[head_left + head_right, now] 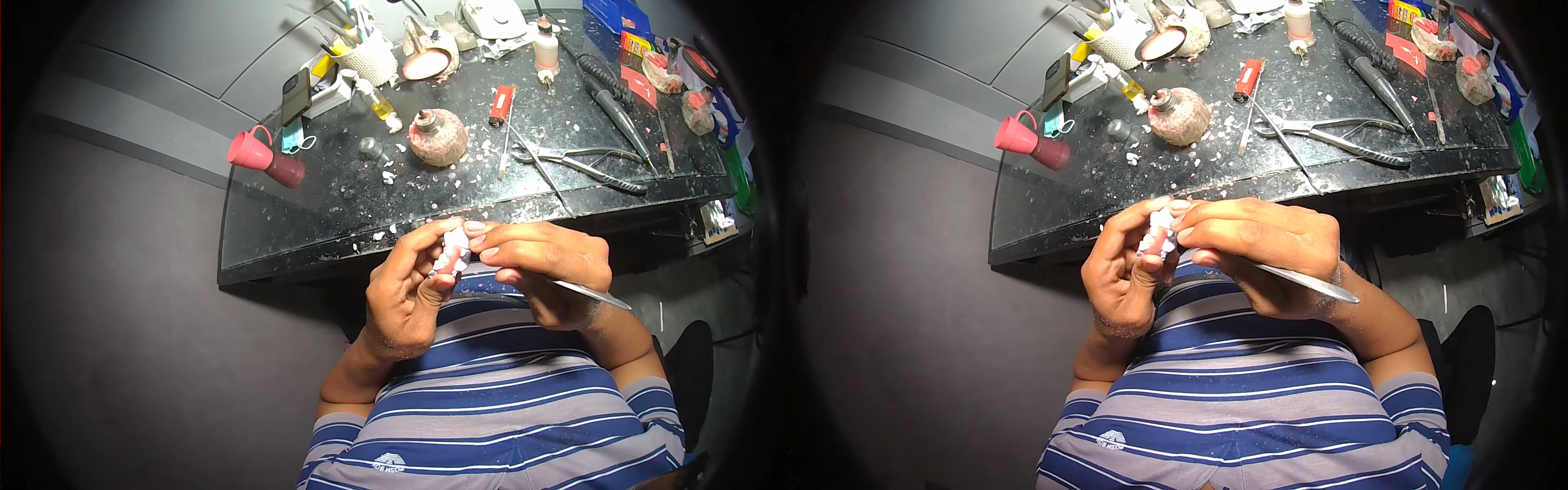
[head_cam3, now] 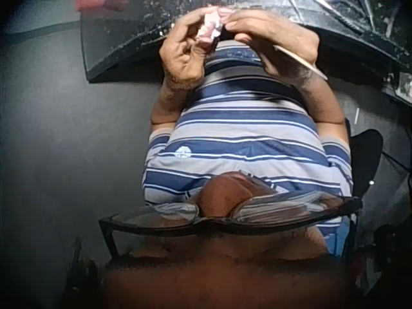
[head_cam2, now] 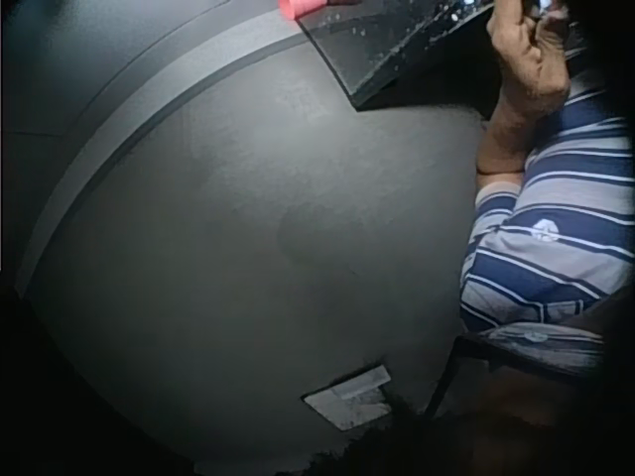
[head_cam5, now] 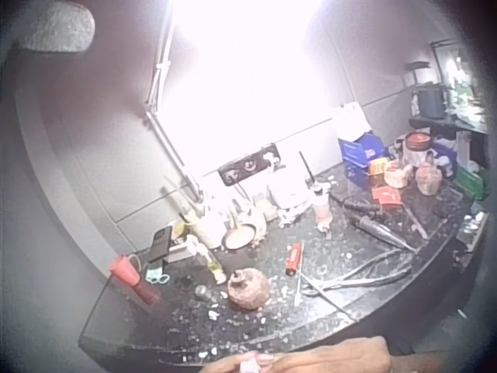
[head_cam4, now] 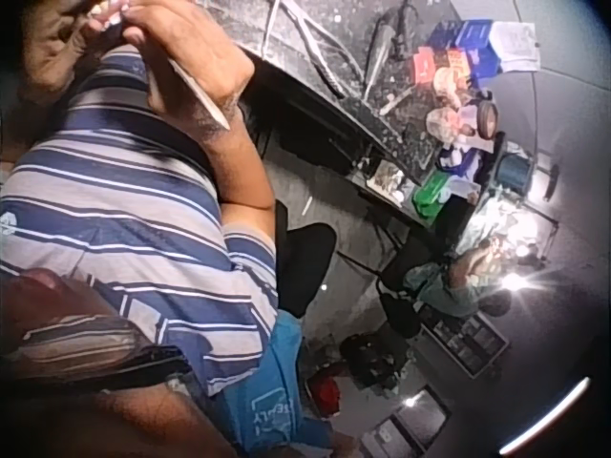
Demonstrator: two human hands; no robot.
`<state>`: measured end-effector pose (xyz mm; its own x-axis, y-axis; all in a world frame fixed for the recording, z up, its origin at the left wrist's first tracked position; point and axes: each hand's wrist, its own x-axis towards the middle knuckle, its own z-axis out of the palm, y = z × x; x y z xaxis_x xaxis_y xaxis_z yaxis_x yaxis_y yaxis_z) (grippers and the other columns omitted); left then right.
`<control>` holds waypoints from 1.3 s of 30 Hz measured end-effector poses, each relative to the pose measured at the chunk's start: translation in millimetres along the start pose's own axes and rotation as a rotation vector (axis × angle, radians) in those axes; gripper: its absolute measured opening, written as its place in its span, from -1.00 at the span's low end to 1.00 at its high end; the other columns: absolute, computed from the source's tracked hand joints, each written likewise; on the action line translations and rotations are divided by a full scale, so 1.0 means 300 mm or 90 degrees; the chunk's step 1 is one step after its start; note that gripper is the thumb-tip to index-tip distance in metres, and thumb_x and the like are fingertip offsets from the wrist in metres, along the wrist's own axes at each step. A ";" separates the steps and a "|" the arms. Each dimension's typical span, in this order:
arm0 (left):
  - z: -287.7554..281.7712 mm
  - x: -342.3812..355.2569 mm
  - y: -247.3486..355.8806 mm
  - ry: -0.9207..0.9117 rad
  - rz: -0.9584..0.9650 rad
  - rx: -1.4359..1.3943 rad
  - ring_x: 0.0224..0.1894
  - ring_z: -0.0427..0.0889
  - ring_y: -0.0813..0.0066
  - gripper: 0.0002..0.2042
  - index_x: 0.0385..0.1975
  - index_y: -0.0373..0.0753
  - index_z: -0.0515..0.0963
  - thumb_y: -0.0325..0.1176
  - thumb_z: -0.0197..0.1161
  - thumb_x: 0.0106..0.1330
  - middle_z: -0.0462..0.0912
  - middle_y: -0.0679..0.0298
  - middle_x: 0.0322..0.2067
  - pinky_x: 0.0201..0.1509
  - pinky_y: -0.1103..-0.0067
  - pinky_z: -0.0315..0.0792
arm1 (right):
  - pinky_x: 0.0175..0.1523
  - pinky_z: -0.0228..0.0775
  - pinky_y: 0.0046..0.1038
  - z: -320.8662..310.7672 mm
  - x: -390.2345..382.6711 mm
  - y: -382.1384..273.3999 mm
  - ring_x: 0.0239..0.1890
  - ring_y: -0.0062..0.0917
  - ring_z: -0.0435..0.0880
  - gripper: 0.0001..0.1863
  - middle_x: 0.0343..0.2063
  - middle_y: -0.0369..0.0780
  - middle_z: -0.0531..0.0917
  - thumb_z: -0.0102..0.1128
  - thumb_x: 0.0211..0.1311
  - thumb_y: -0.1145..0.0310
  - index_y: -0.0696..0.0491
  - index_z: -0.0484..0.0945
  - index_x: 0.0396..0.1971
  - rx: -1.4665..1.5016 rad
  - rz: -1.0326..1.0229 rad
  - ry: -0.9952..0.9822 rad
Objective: The person carves and shapes material on a dental model using a metal spatula tool, holding and turning the model by hand.
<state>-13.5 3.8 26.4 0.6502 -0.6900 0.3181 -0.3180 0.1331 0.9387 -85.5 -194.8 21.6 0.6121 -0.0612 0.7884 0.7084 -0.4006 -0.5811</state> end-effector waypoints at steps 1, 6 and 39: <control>0.007 0.002 0.000 0.000 0.000 0.000 -0.14 0.51 0.69 -0.52 0.26 -0.54 0.30 -0.32 0.16 0.50 0.56 0.17 -0.10 -0.06 0.74 0.44 | -0.09 0.65 -0.37 0.001 0.001 0.001 -0.18 -0.28 0.80 -0.80 -0.28 -0.08 0.76 0.40 0.14 0.54 0.18 0.67 -0.21 0.001 0.000 -0.002; 0.011 0.001 0.008 0.040 -0.032 0.036 -0.31 0.49 0.74 -0.43 0.23 -0.46 0.33 -0.11 0.23 0.44 0.61 0.16 -0.07 -0.31 0.79 0.37 | -0.09 0.65 -0.39 0.001 -0.005 -0.002 -0.16 -0.26 0.80 -0.81 -0.27 -0.09 0.76 0.39 0.14 0.53 0.19 0.67 -0.22 0.011 0.002 -0.016; 0.001 0.012 0.012 -0.015 -0.050 -0.078 -0.30 0.53 0.65 -0.48 0.29 -0.50 0.24 -0.29 0.18 0.49 0.57 0.08 -0.08 -0.24 0.71 0.48 | -0.04 0.65 -0.36 0.023 -0.011 0.004 -0.15 -0.26 0.80 -0.81 -0.28 -0.08 0.76 0.38 0.15 0.57 0.19 0.66 -0.22 0.007 0.031 0.017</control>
<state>-12.6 1.6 30.8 0.6532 -0.7175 0.2418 -0.1795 0.1635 0.9701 -84.2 -188.6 16.9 0.6366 -0.1056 0.7639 0.6816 -0.3864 -0.6214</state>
